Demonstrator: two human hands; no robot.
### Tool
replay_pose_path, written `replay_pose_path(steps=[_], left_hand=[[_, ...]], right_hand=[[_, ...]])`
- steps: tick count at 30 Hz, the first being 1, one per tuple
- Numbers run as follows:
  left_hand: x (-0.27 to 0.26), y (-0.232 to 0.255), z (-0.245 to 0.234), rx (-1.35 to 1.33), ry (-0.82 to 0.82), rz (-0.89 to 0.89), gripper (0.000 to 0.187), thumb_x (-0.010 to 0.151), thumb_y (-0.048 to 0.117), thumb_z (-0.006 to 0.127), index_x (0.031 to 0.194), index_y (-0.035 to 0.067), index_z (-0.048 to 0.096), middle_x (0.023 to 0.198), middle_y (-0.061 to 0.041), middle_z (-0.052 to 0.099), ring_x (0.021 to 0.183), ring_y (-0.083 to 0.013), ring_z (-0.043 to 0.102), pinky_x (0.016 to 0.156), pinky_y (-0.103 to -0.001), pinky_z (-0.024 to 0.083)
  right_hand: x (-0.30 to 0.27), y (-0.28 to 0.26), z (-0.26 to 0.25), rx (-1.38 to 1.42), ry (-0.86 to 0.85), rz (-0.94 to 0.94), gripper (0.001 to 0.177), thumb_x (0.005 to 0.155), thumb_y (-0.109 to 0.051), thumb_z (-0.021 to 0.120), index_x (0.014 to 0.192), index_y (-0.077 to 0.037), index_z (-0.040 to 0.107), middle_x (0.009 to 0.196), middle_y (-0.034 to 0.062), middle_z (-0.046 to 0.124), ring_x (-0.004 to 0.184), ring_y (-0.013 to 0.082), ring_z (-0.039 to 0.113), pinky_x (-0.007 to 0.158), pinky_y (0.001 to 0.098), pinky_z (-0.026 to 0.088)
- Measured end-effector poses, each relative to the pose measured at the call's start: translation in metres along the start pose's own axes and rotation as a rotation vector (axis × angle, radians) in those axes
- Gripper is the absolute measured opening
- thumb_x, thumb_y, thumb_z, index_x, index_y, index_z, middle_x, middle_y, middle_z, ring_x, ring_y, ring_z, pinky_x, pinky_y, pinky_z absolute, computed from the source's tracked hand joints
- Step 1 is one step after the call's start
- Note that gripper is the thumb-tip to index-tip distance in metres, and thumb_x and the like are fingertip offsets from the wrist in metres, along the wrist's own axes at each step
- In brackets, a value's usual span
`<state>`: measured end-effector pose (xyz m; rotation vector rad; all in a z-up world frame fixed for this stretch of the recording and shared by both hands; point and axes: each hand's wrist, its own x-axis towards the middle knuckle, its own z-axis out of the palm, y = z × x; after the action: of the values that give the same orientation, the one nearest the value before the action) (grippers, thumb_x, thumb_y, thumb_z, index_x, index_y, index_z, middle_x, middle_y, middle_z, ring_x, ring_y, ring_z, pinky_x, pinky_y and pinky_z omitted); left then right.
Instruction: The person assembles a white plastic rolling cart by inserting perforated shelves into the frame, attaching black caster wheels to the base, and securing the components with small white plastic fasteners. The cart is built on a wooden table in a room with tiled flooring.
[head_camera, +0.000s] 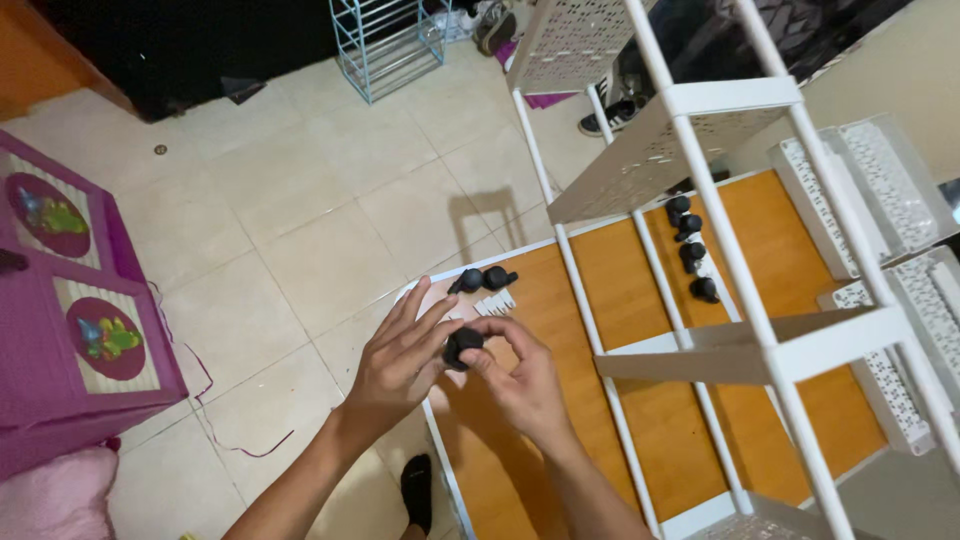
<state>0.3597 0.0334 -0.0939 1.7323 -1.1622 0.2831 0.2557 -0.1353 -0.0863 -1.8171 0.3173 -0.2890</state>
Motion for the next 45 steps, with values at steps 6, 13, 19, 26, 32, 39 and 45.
replay_pose_path(steps=[6,13,19,26,32,39,45], left_hand=[[0.018,0.083,-0.015,-0.09,-0.005,0.033,0.058,0.067,-0.01,0.076,0.123,0.006,0.069,0.146,-0.011,0.061,0.15,-0.0426,0.041,0.119,-0.053,0.043],[0.018,0.175,-0.009,-0.108,-0.006,0.178,0.057,0.073,0.001,0.083,0.127,0.002,0.066,0.146,-0.012,0.059,0.148,-0.0436,0.042,0.117,-0.057,0.04],[0.013,0.25,-0.005,-0.041,-0.11,0.317,0.063,0.073,0.0,0.08,0.134,0.003,0.063,0.149,-0.013,0.058,0.146,-0.0455,0.046,0.117,-0.057,0.043],[0.007,0.33,0.007,-0.102,-0.149,0.438,0.069,0.075,0.009,0.085,0.139,0.003,0.058,0.149,-0.012,0.056,0.144,-0.0475,0.047,0.117,-0.056,0.045],[-0.006,0.381,0.024,-0.05,-0.173,0.465,0.066,0.075,0.011,0.085,0.136,0.005,0.061,0.147,-0.008,0.06,0.145,-0.0426,0.049,0.117,-0.053,0.047],[-0.016,0.416,0.044,-0.062,-0.222,0.492,0.066,0.074,0.01,0.084,0.136,0.006,0.062,0.146,-0.006,0.06,0.144,-0.0399,0.049,0.117,-0.053,0.046],[-0.006,0.426,0.06,-0.067,-0.283,0.569,0.064,0.076,0.011,0.083,0.136,0.006,0.061,0.144,-0.007,0.06,0.143,-0.0411,0.049,0.115,-0.053,0.047]], right_hand=[[-0.051,-0.045,-0.05,0.346,-0.139,-0.048,0.034,0.092,-0.01,0.075,0.122,0.004,0.067,0.114,0.0066,0.071,0.106,0.0156,0.065,0.096,0.0321,0.053],[-0.124,-0.081,-0.103,0.455,-0.243,-0.026,0.042,0.095,-0.012,0.074,0.131,0.004,0.062,0.099,0.0066,0.069,0.081,0.0101,0.063,0.07,0.0257,0.051],[-0.187,-0.103,-0.136,0.45,-0.268,-0.06,0.037,0.097,-0.018,0.071,0.125,0.005,0.065,0.085,0.0092,0.07,0.064,0.0106,0.062,0.058,0.0251,0.05],[-0.258,-0.123,-0.176,0.432,-0.299,-0.217,0.037,0.107,-0.028,0.059,0.115,0.006,0.069,0.083,0.0073,0.07,0.061,0.0082,0.059,0.054,0.0223,0.046],[-0.31,-0.129,-0.206,0.425,-0.253,-0.18,0.033,0.105,-0.025,0.062,0.116,0.006,0.068,0.078,0.0072,0.069,0.058,0.006,0.057,0.05,0.0205,0.043],[-0.353,-0.126,-0.227,0.481,-0.173,-0.16,0.035,0.099,-0.021,0.063,0.125,0.003,0.062,0.093,0.0057,0.074,0.06,0.0061,0.061,0.049,0.0207,0.046],[-0.371,-0.105,-0.231,0.503,-0.072,-0.193,0.032,0.106,-0.015,0.062,0.129,0.008,0.062,0.092,0.0093,0.071,0.066,0.0081,0.062,0.054,0.0223,0.047]])
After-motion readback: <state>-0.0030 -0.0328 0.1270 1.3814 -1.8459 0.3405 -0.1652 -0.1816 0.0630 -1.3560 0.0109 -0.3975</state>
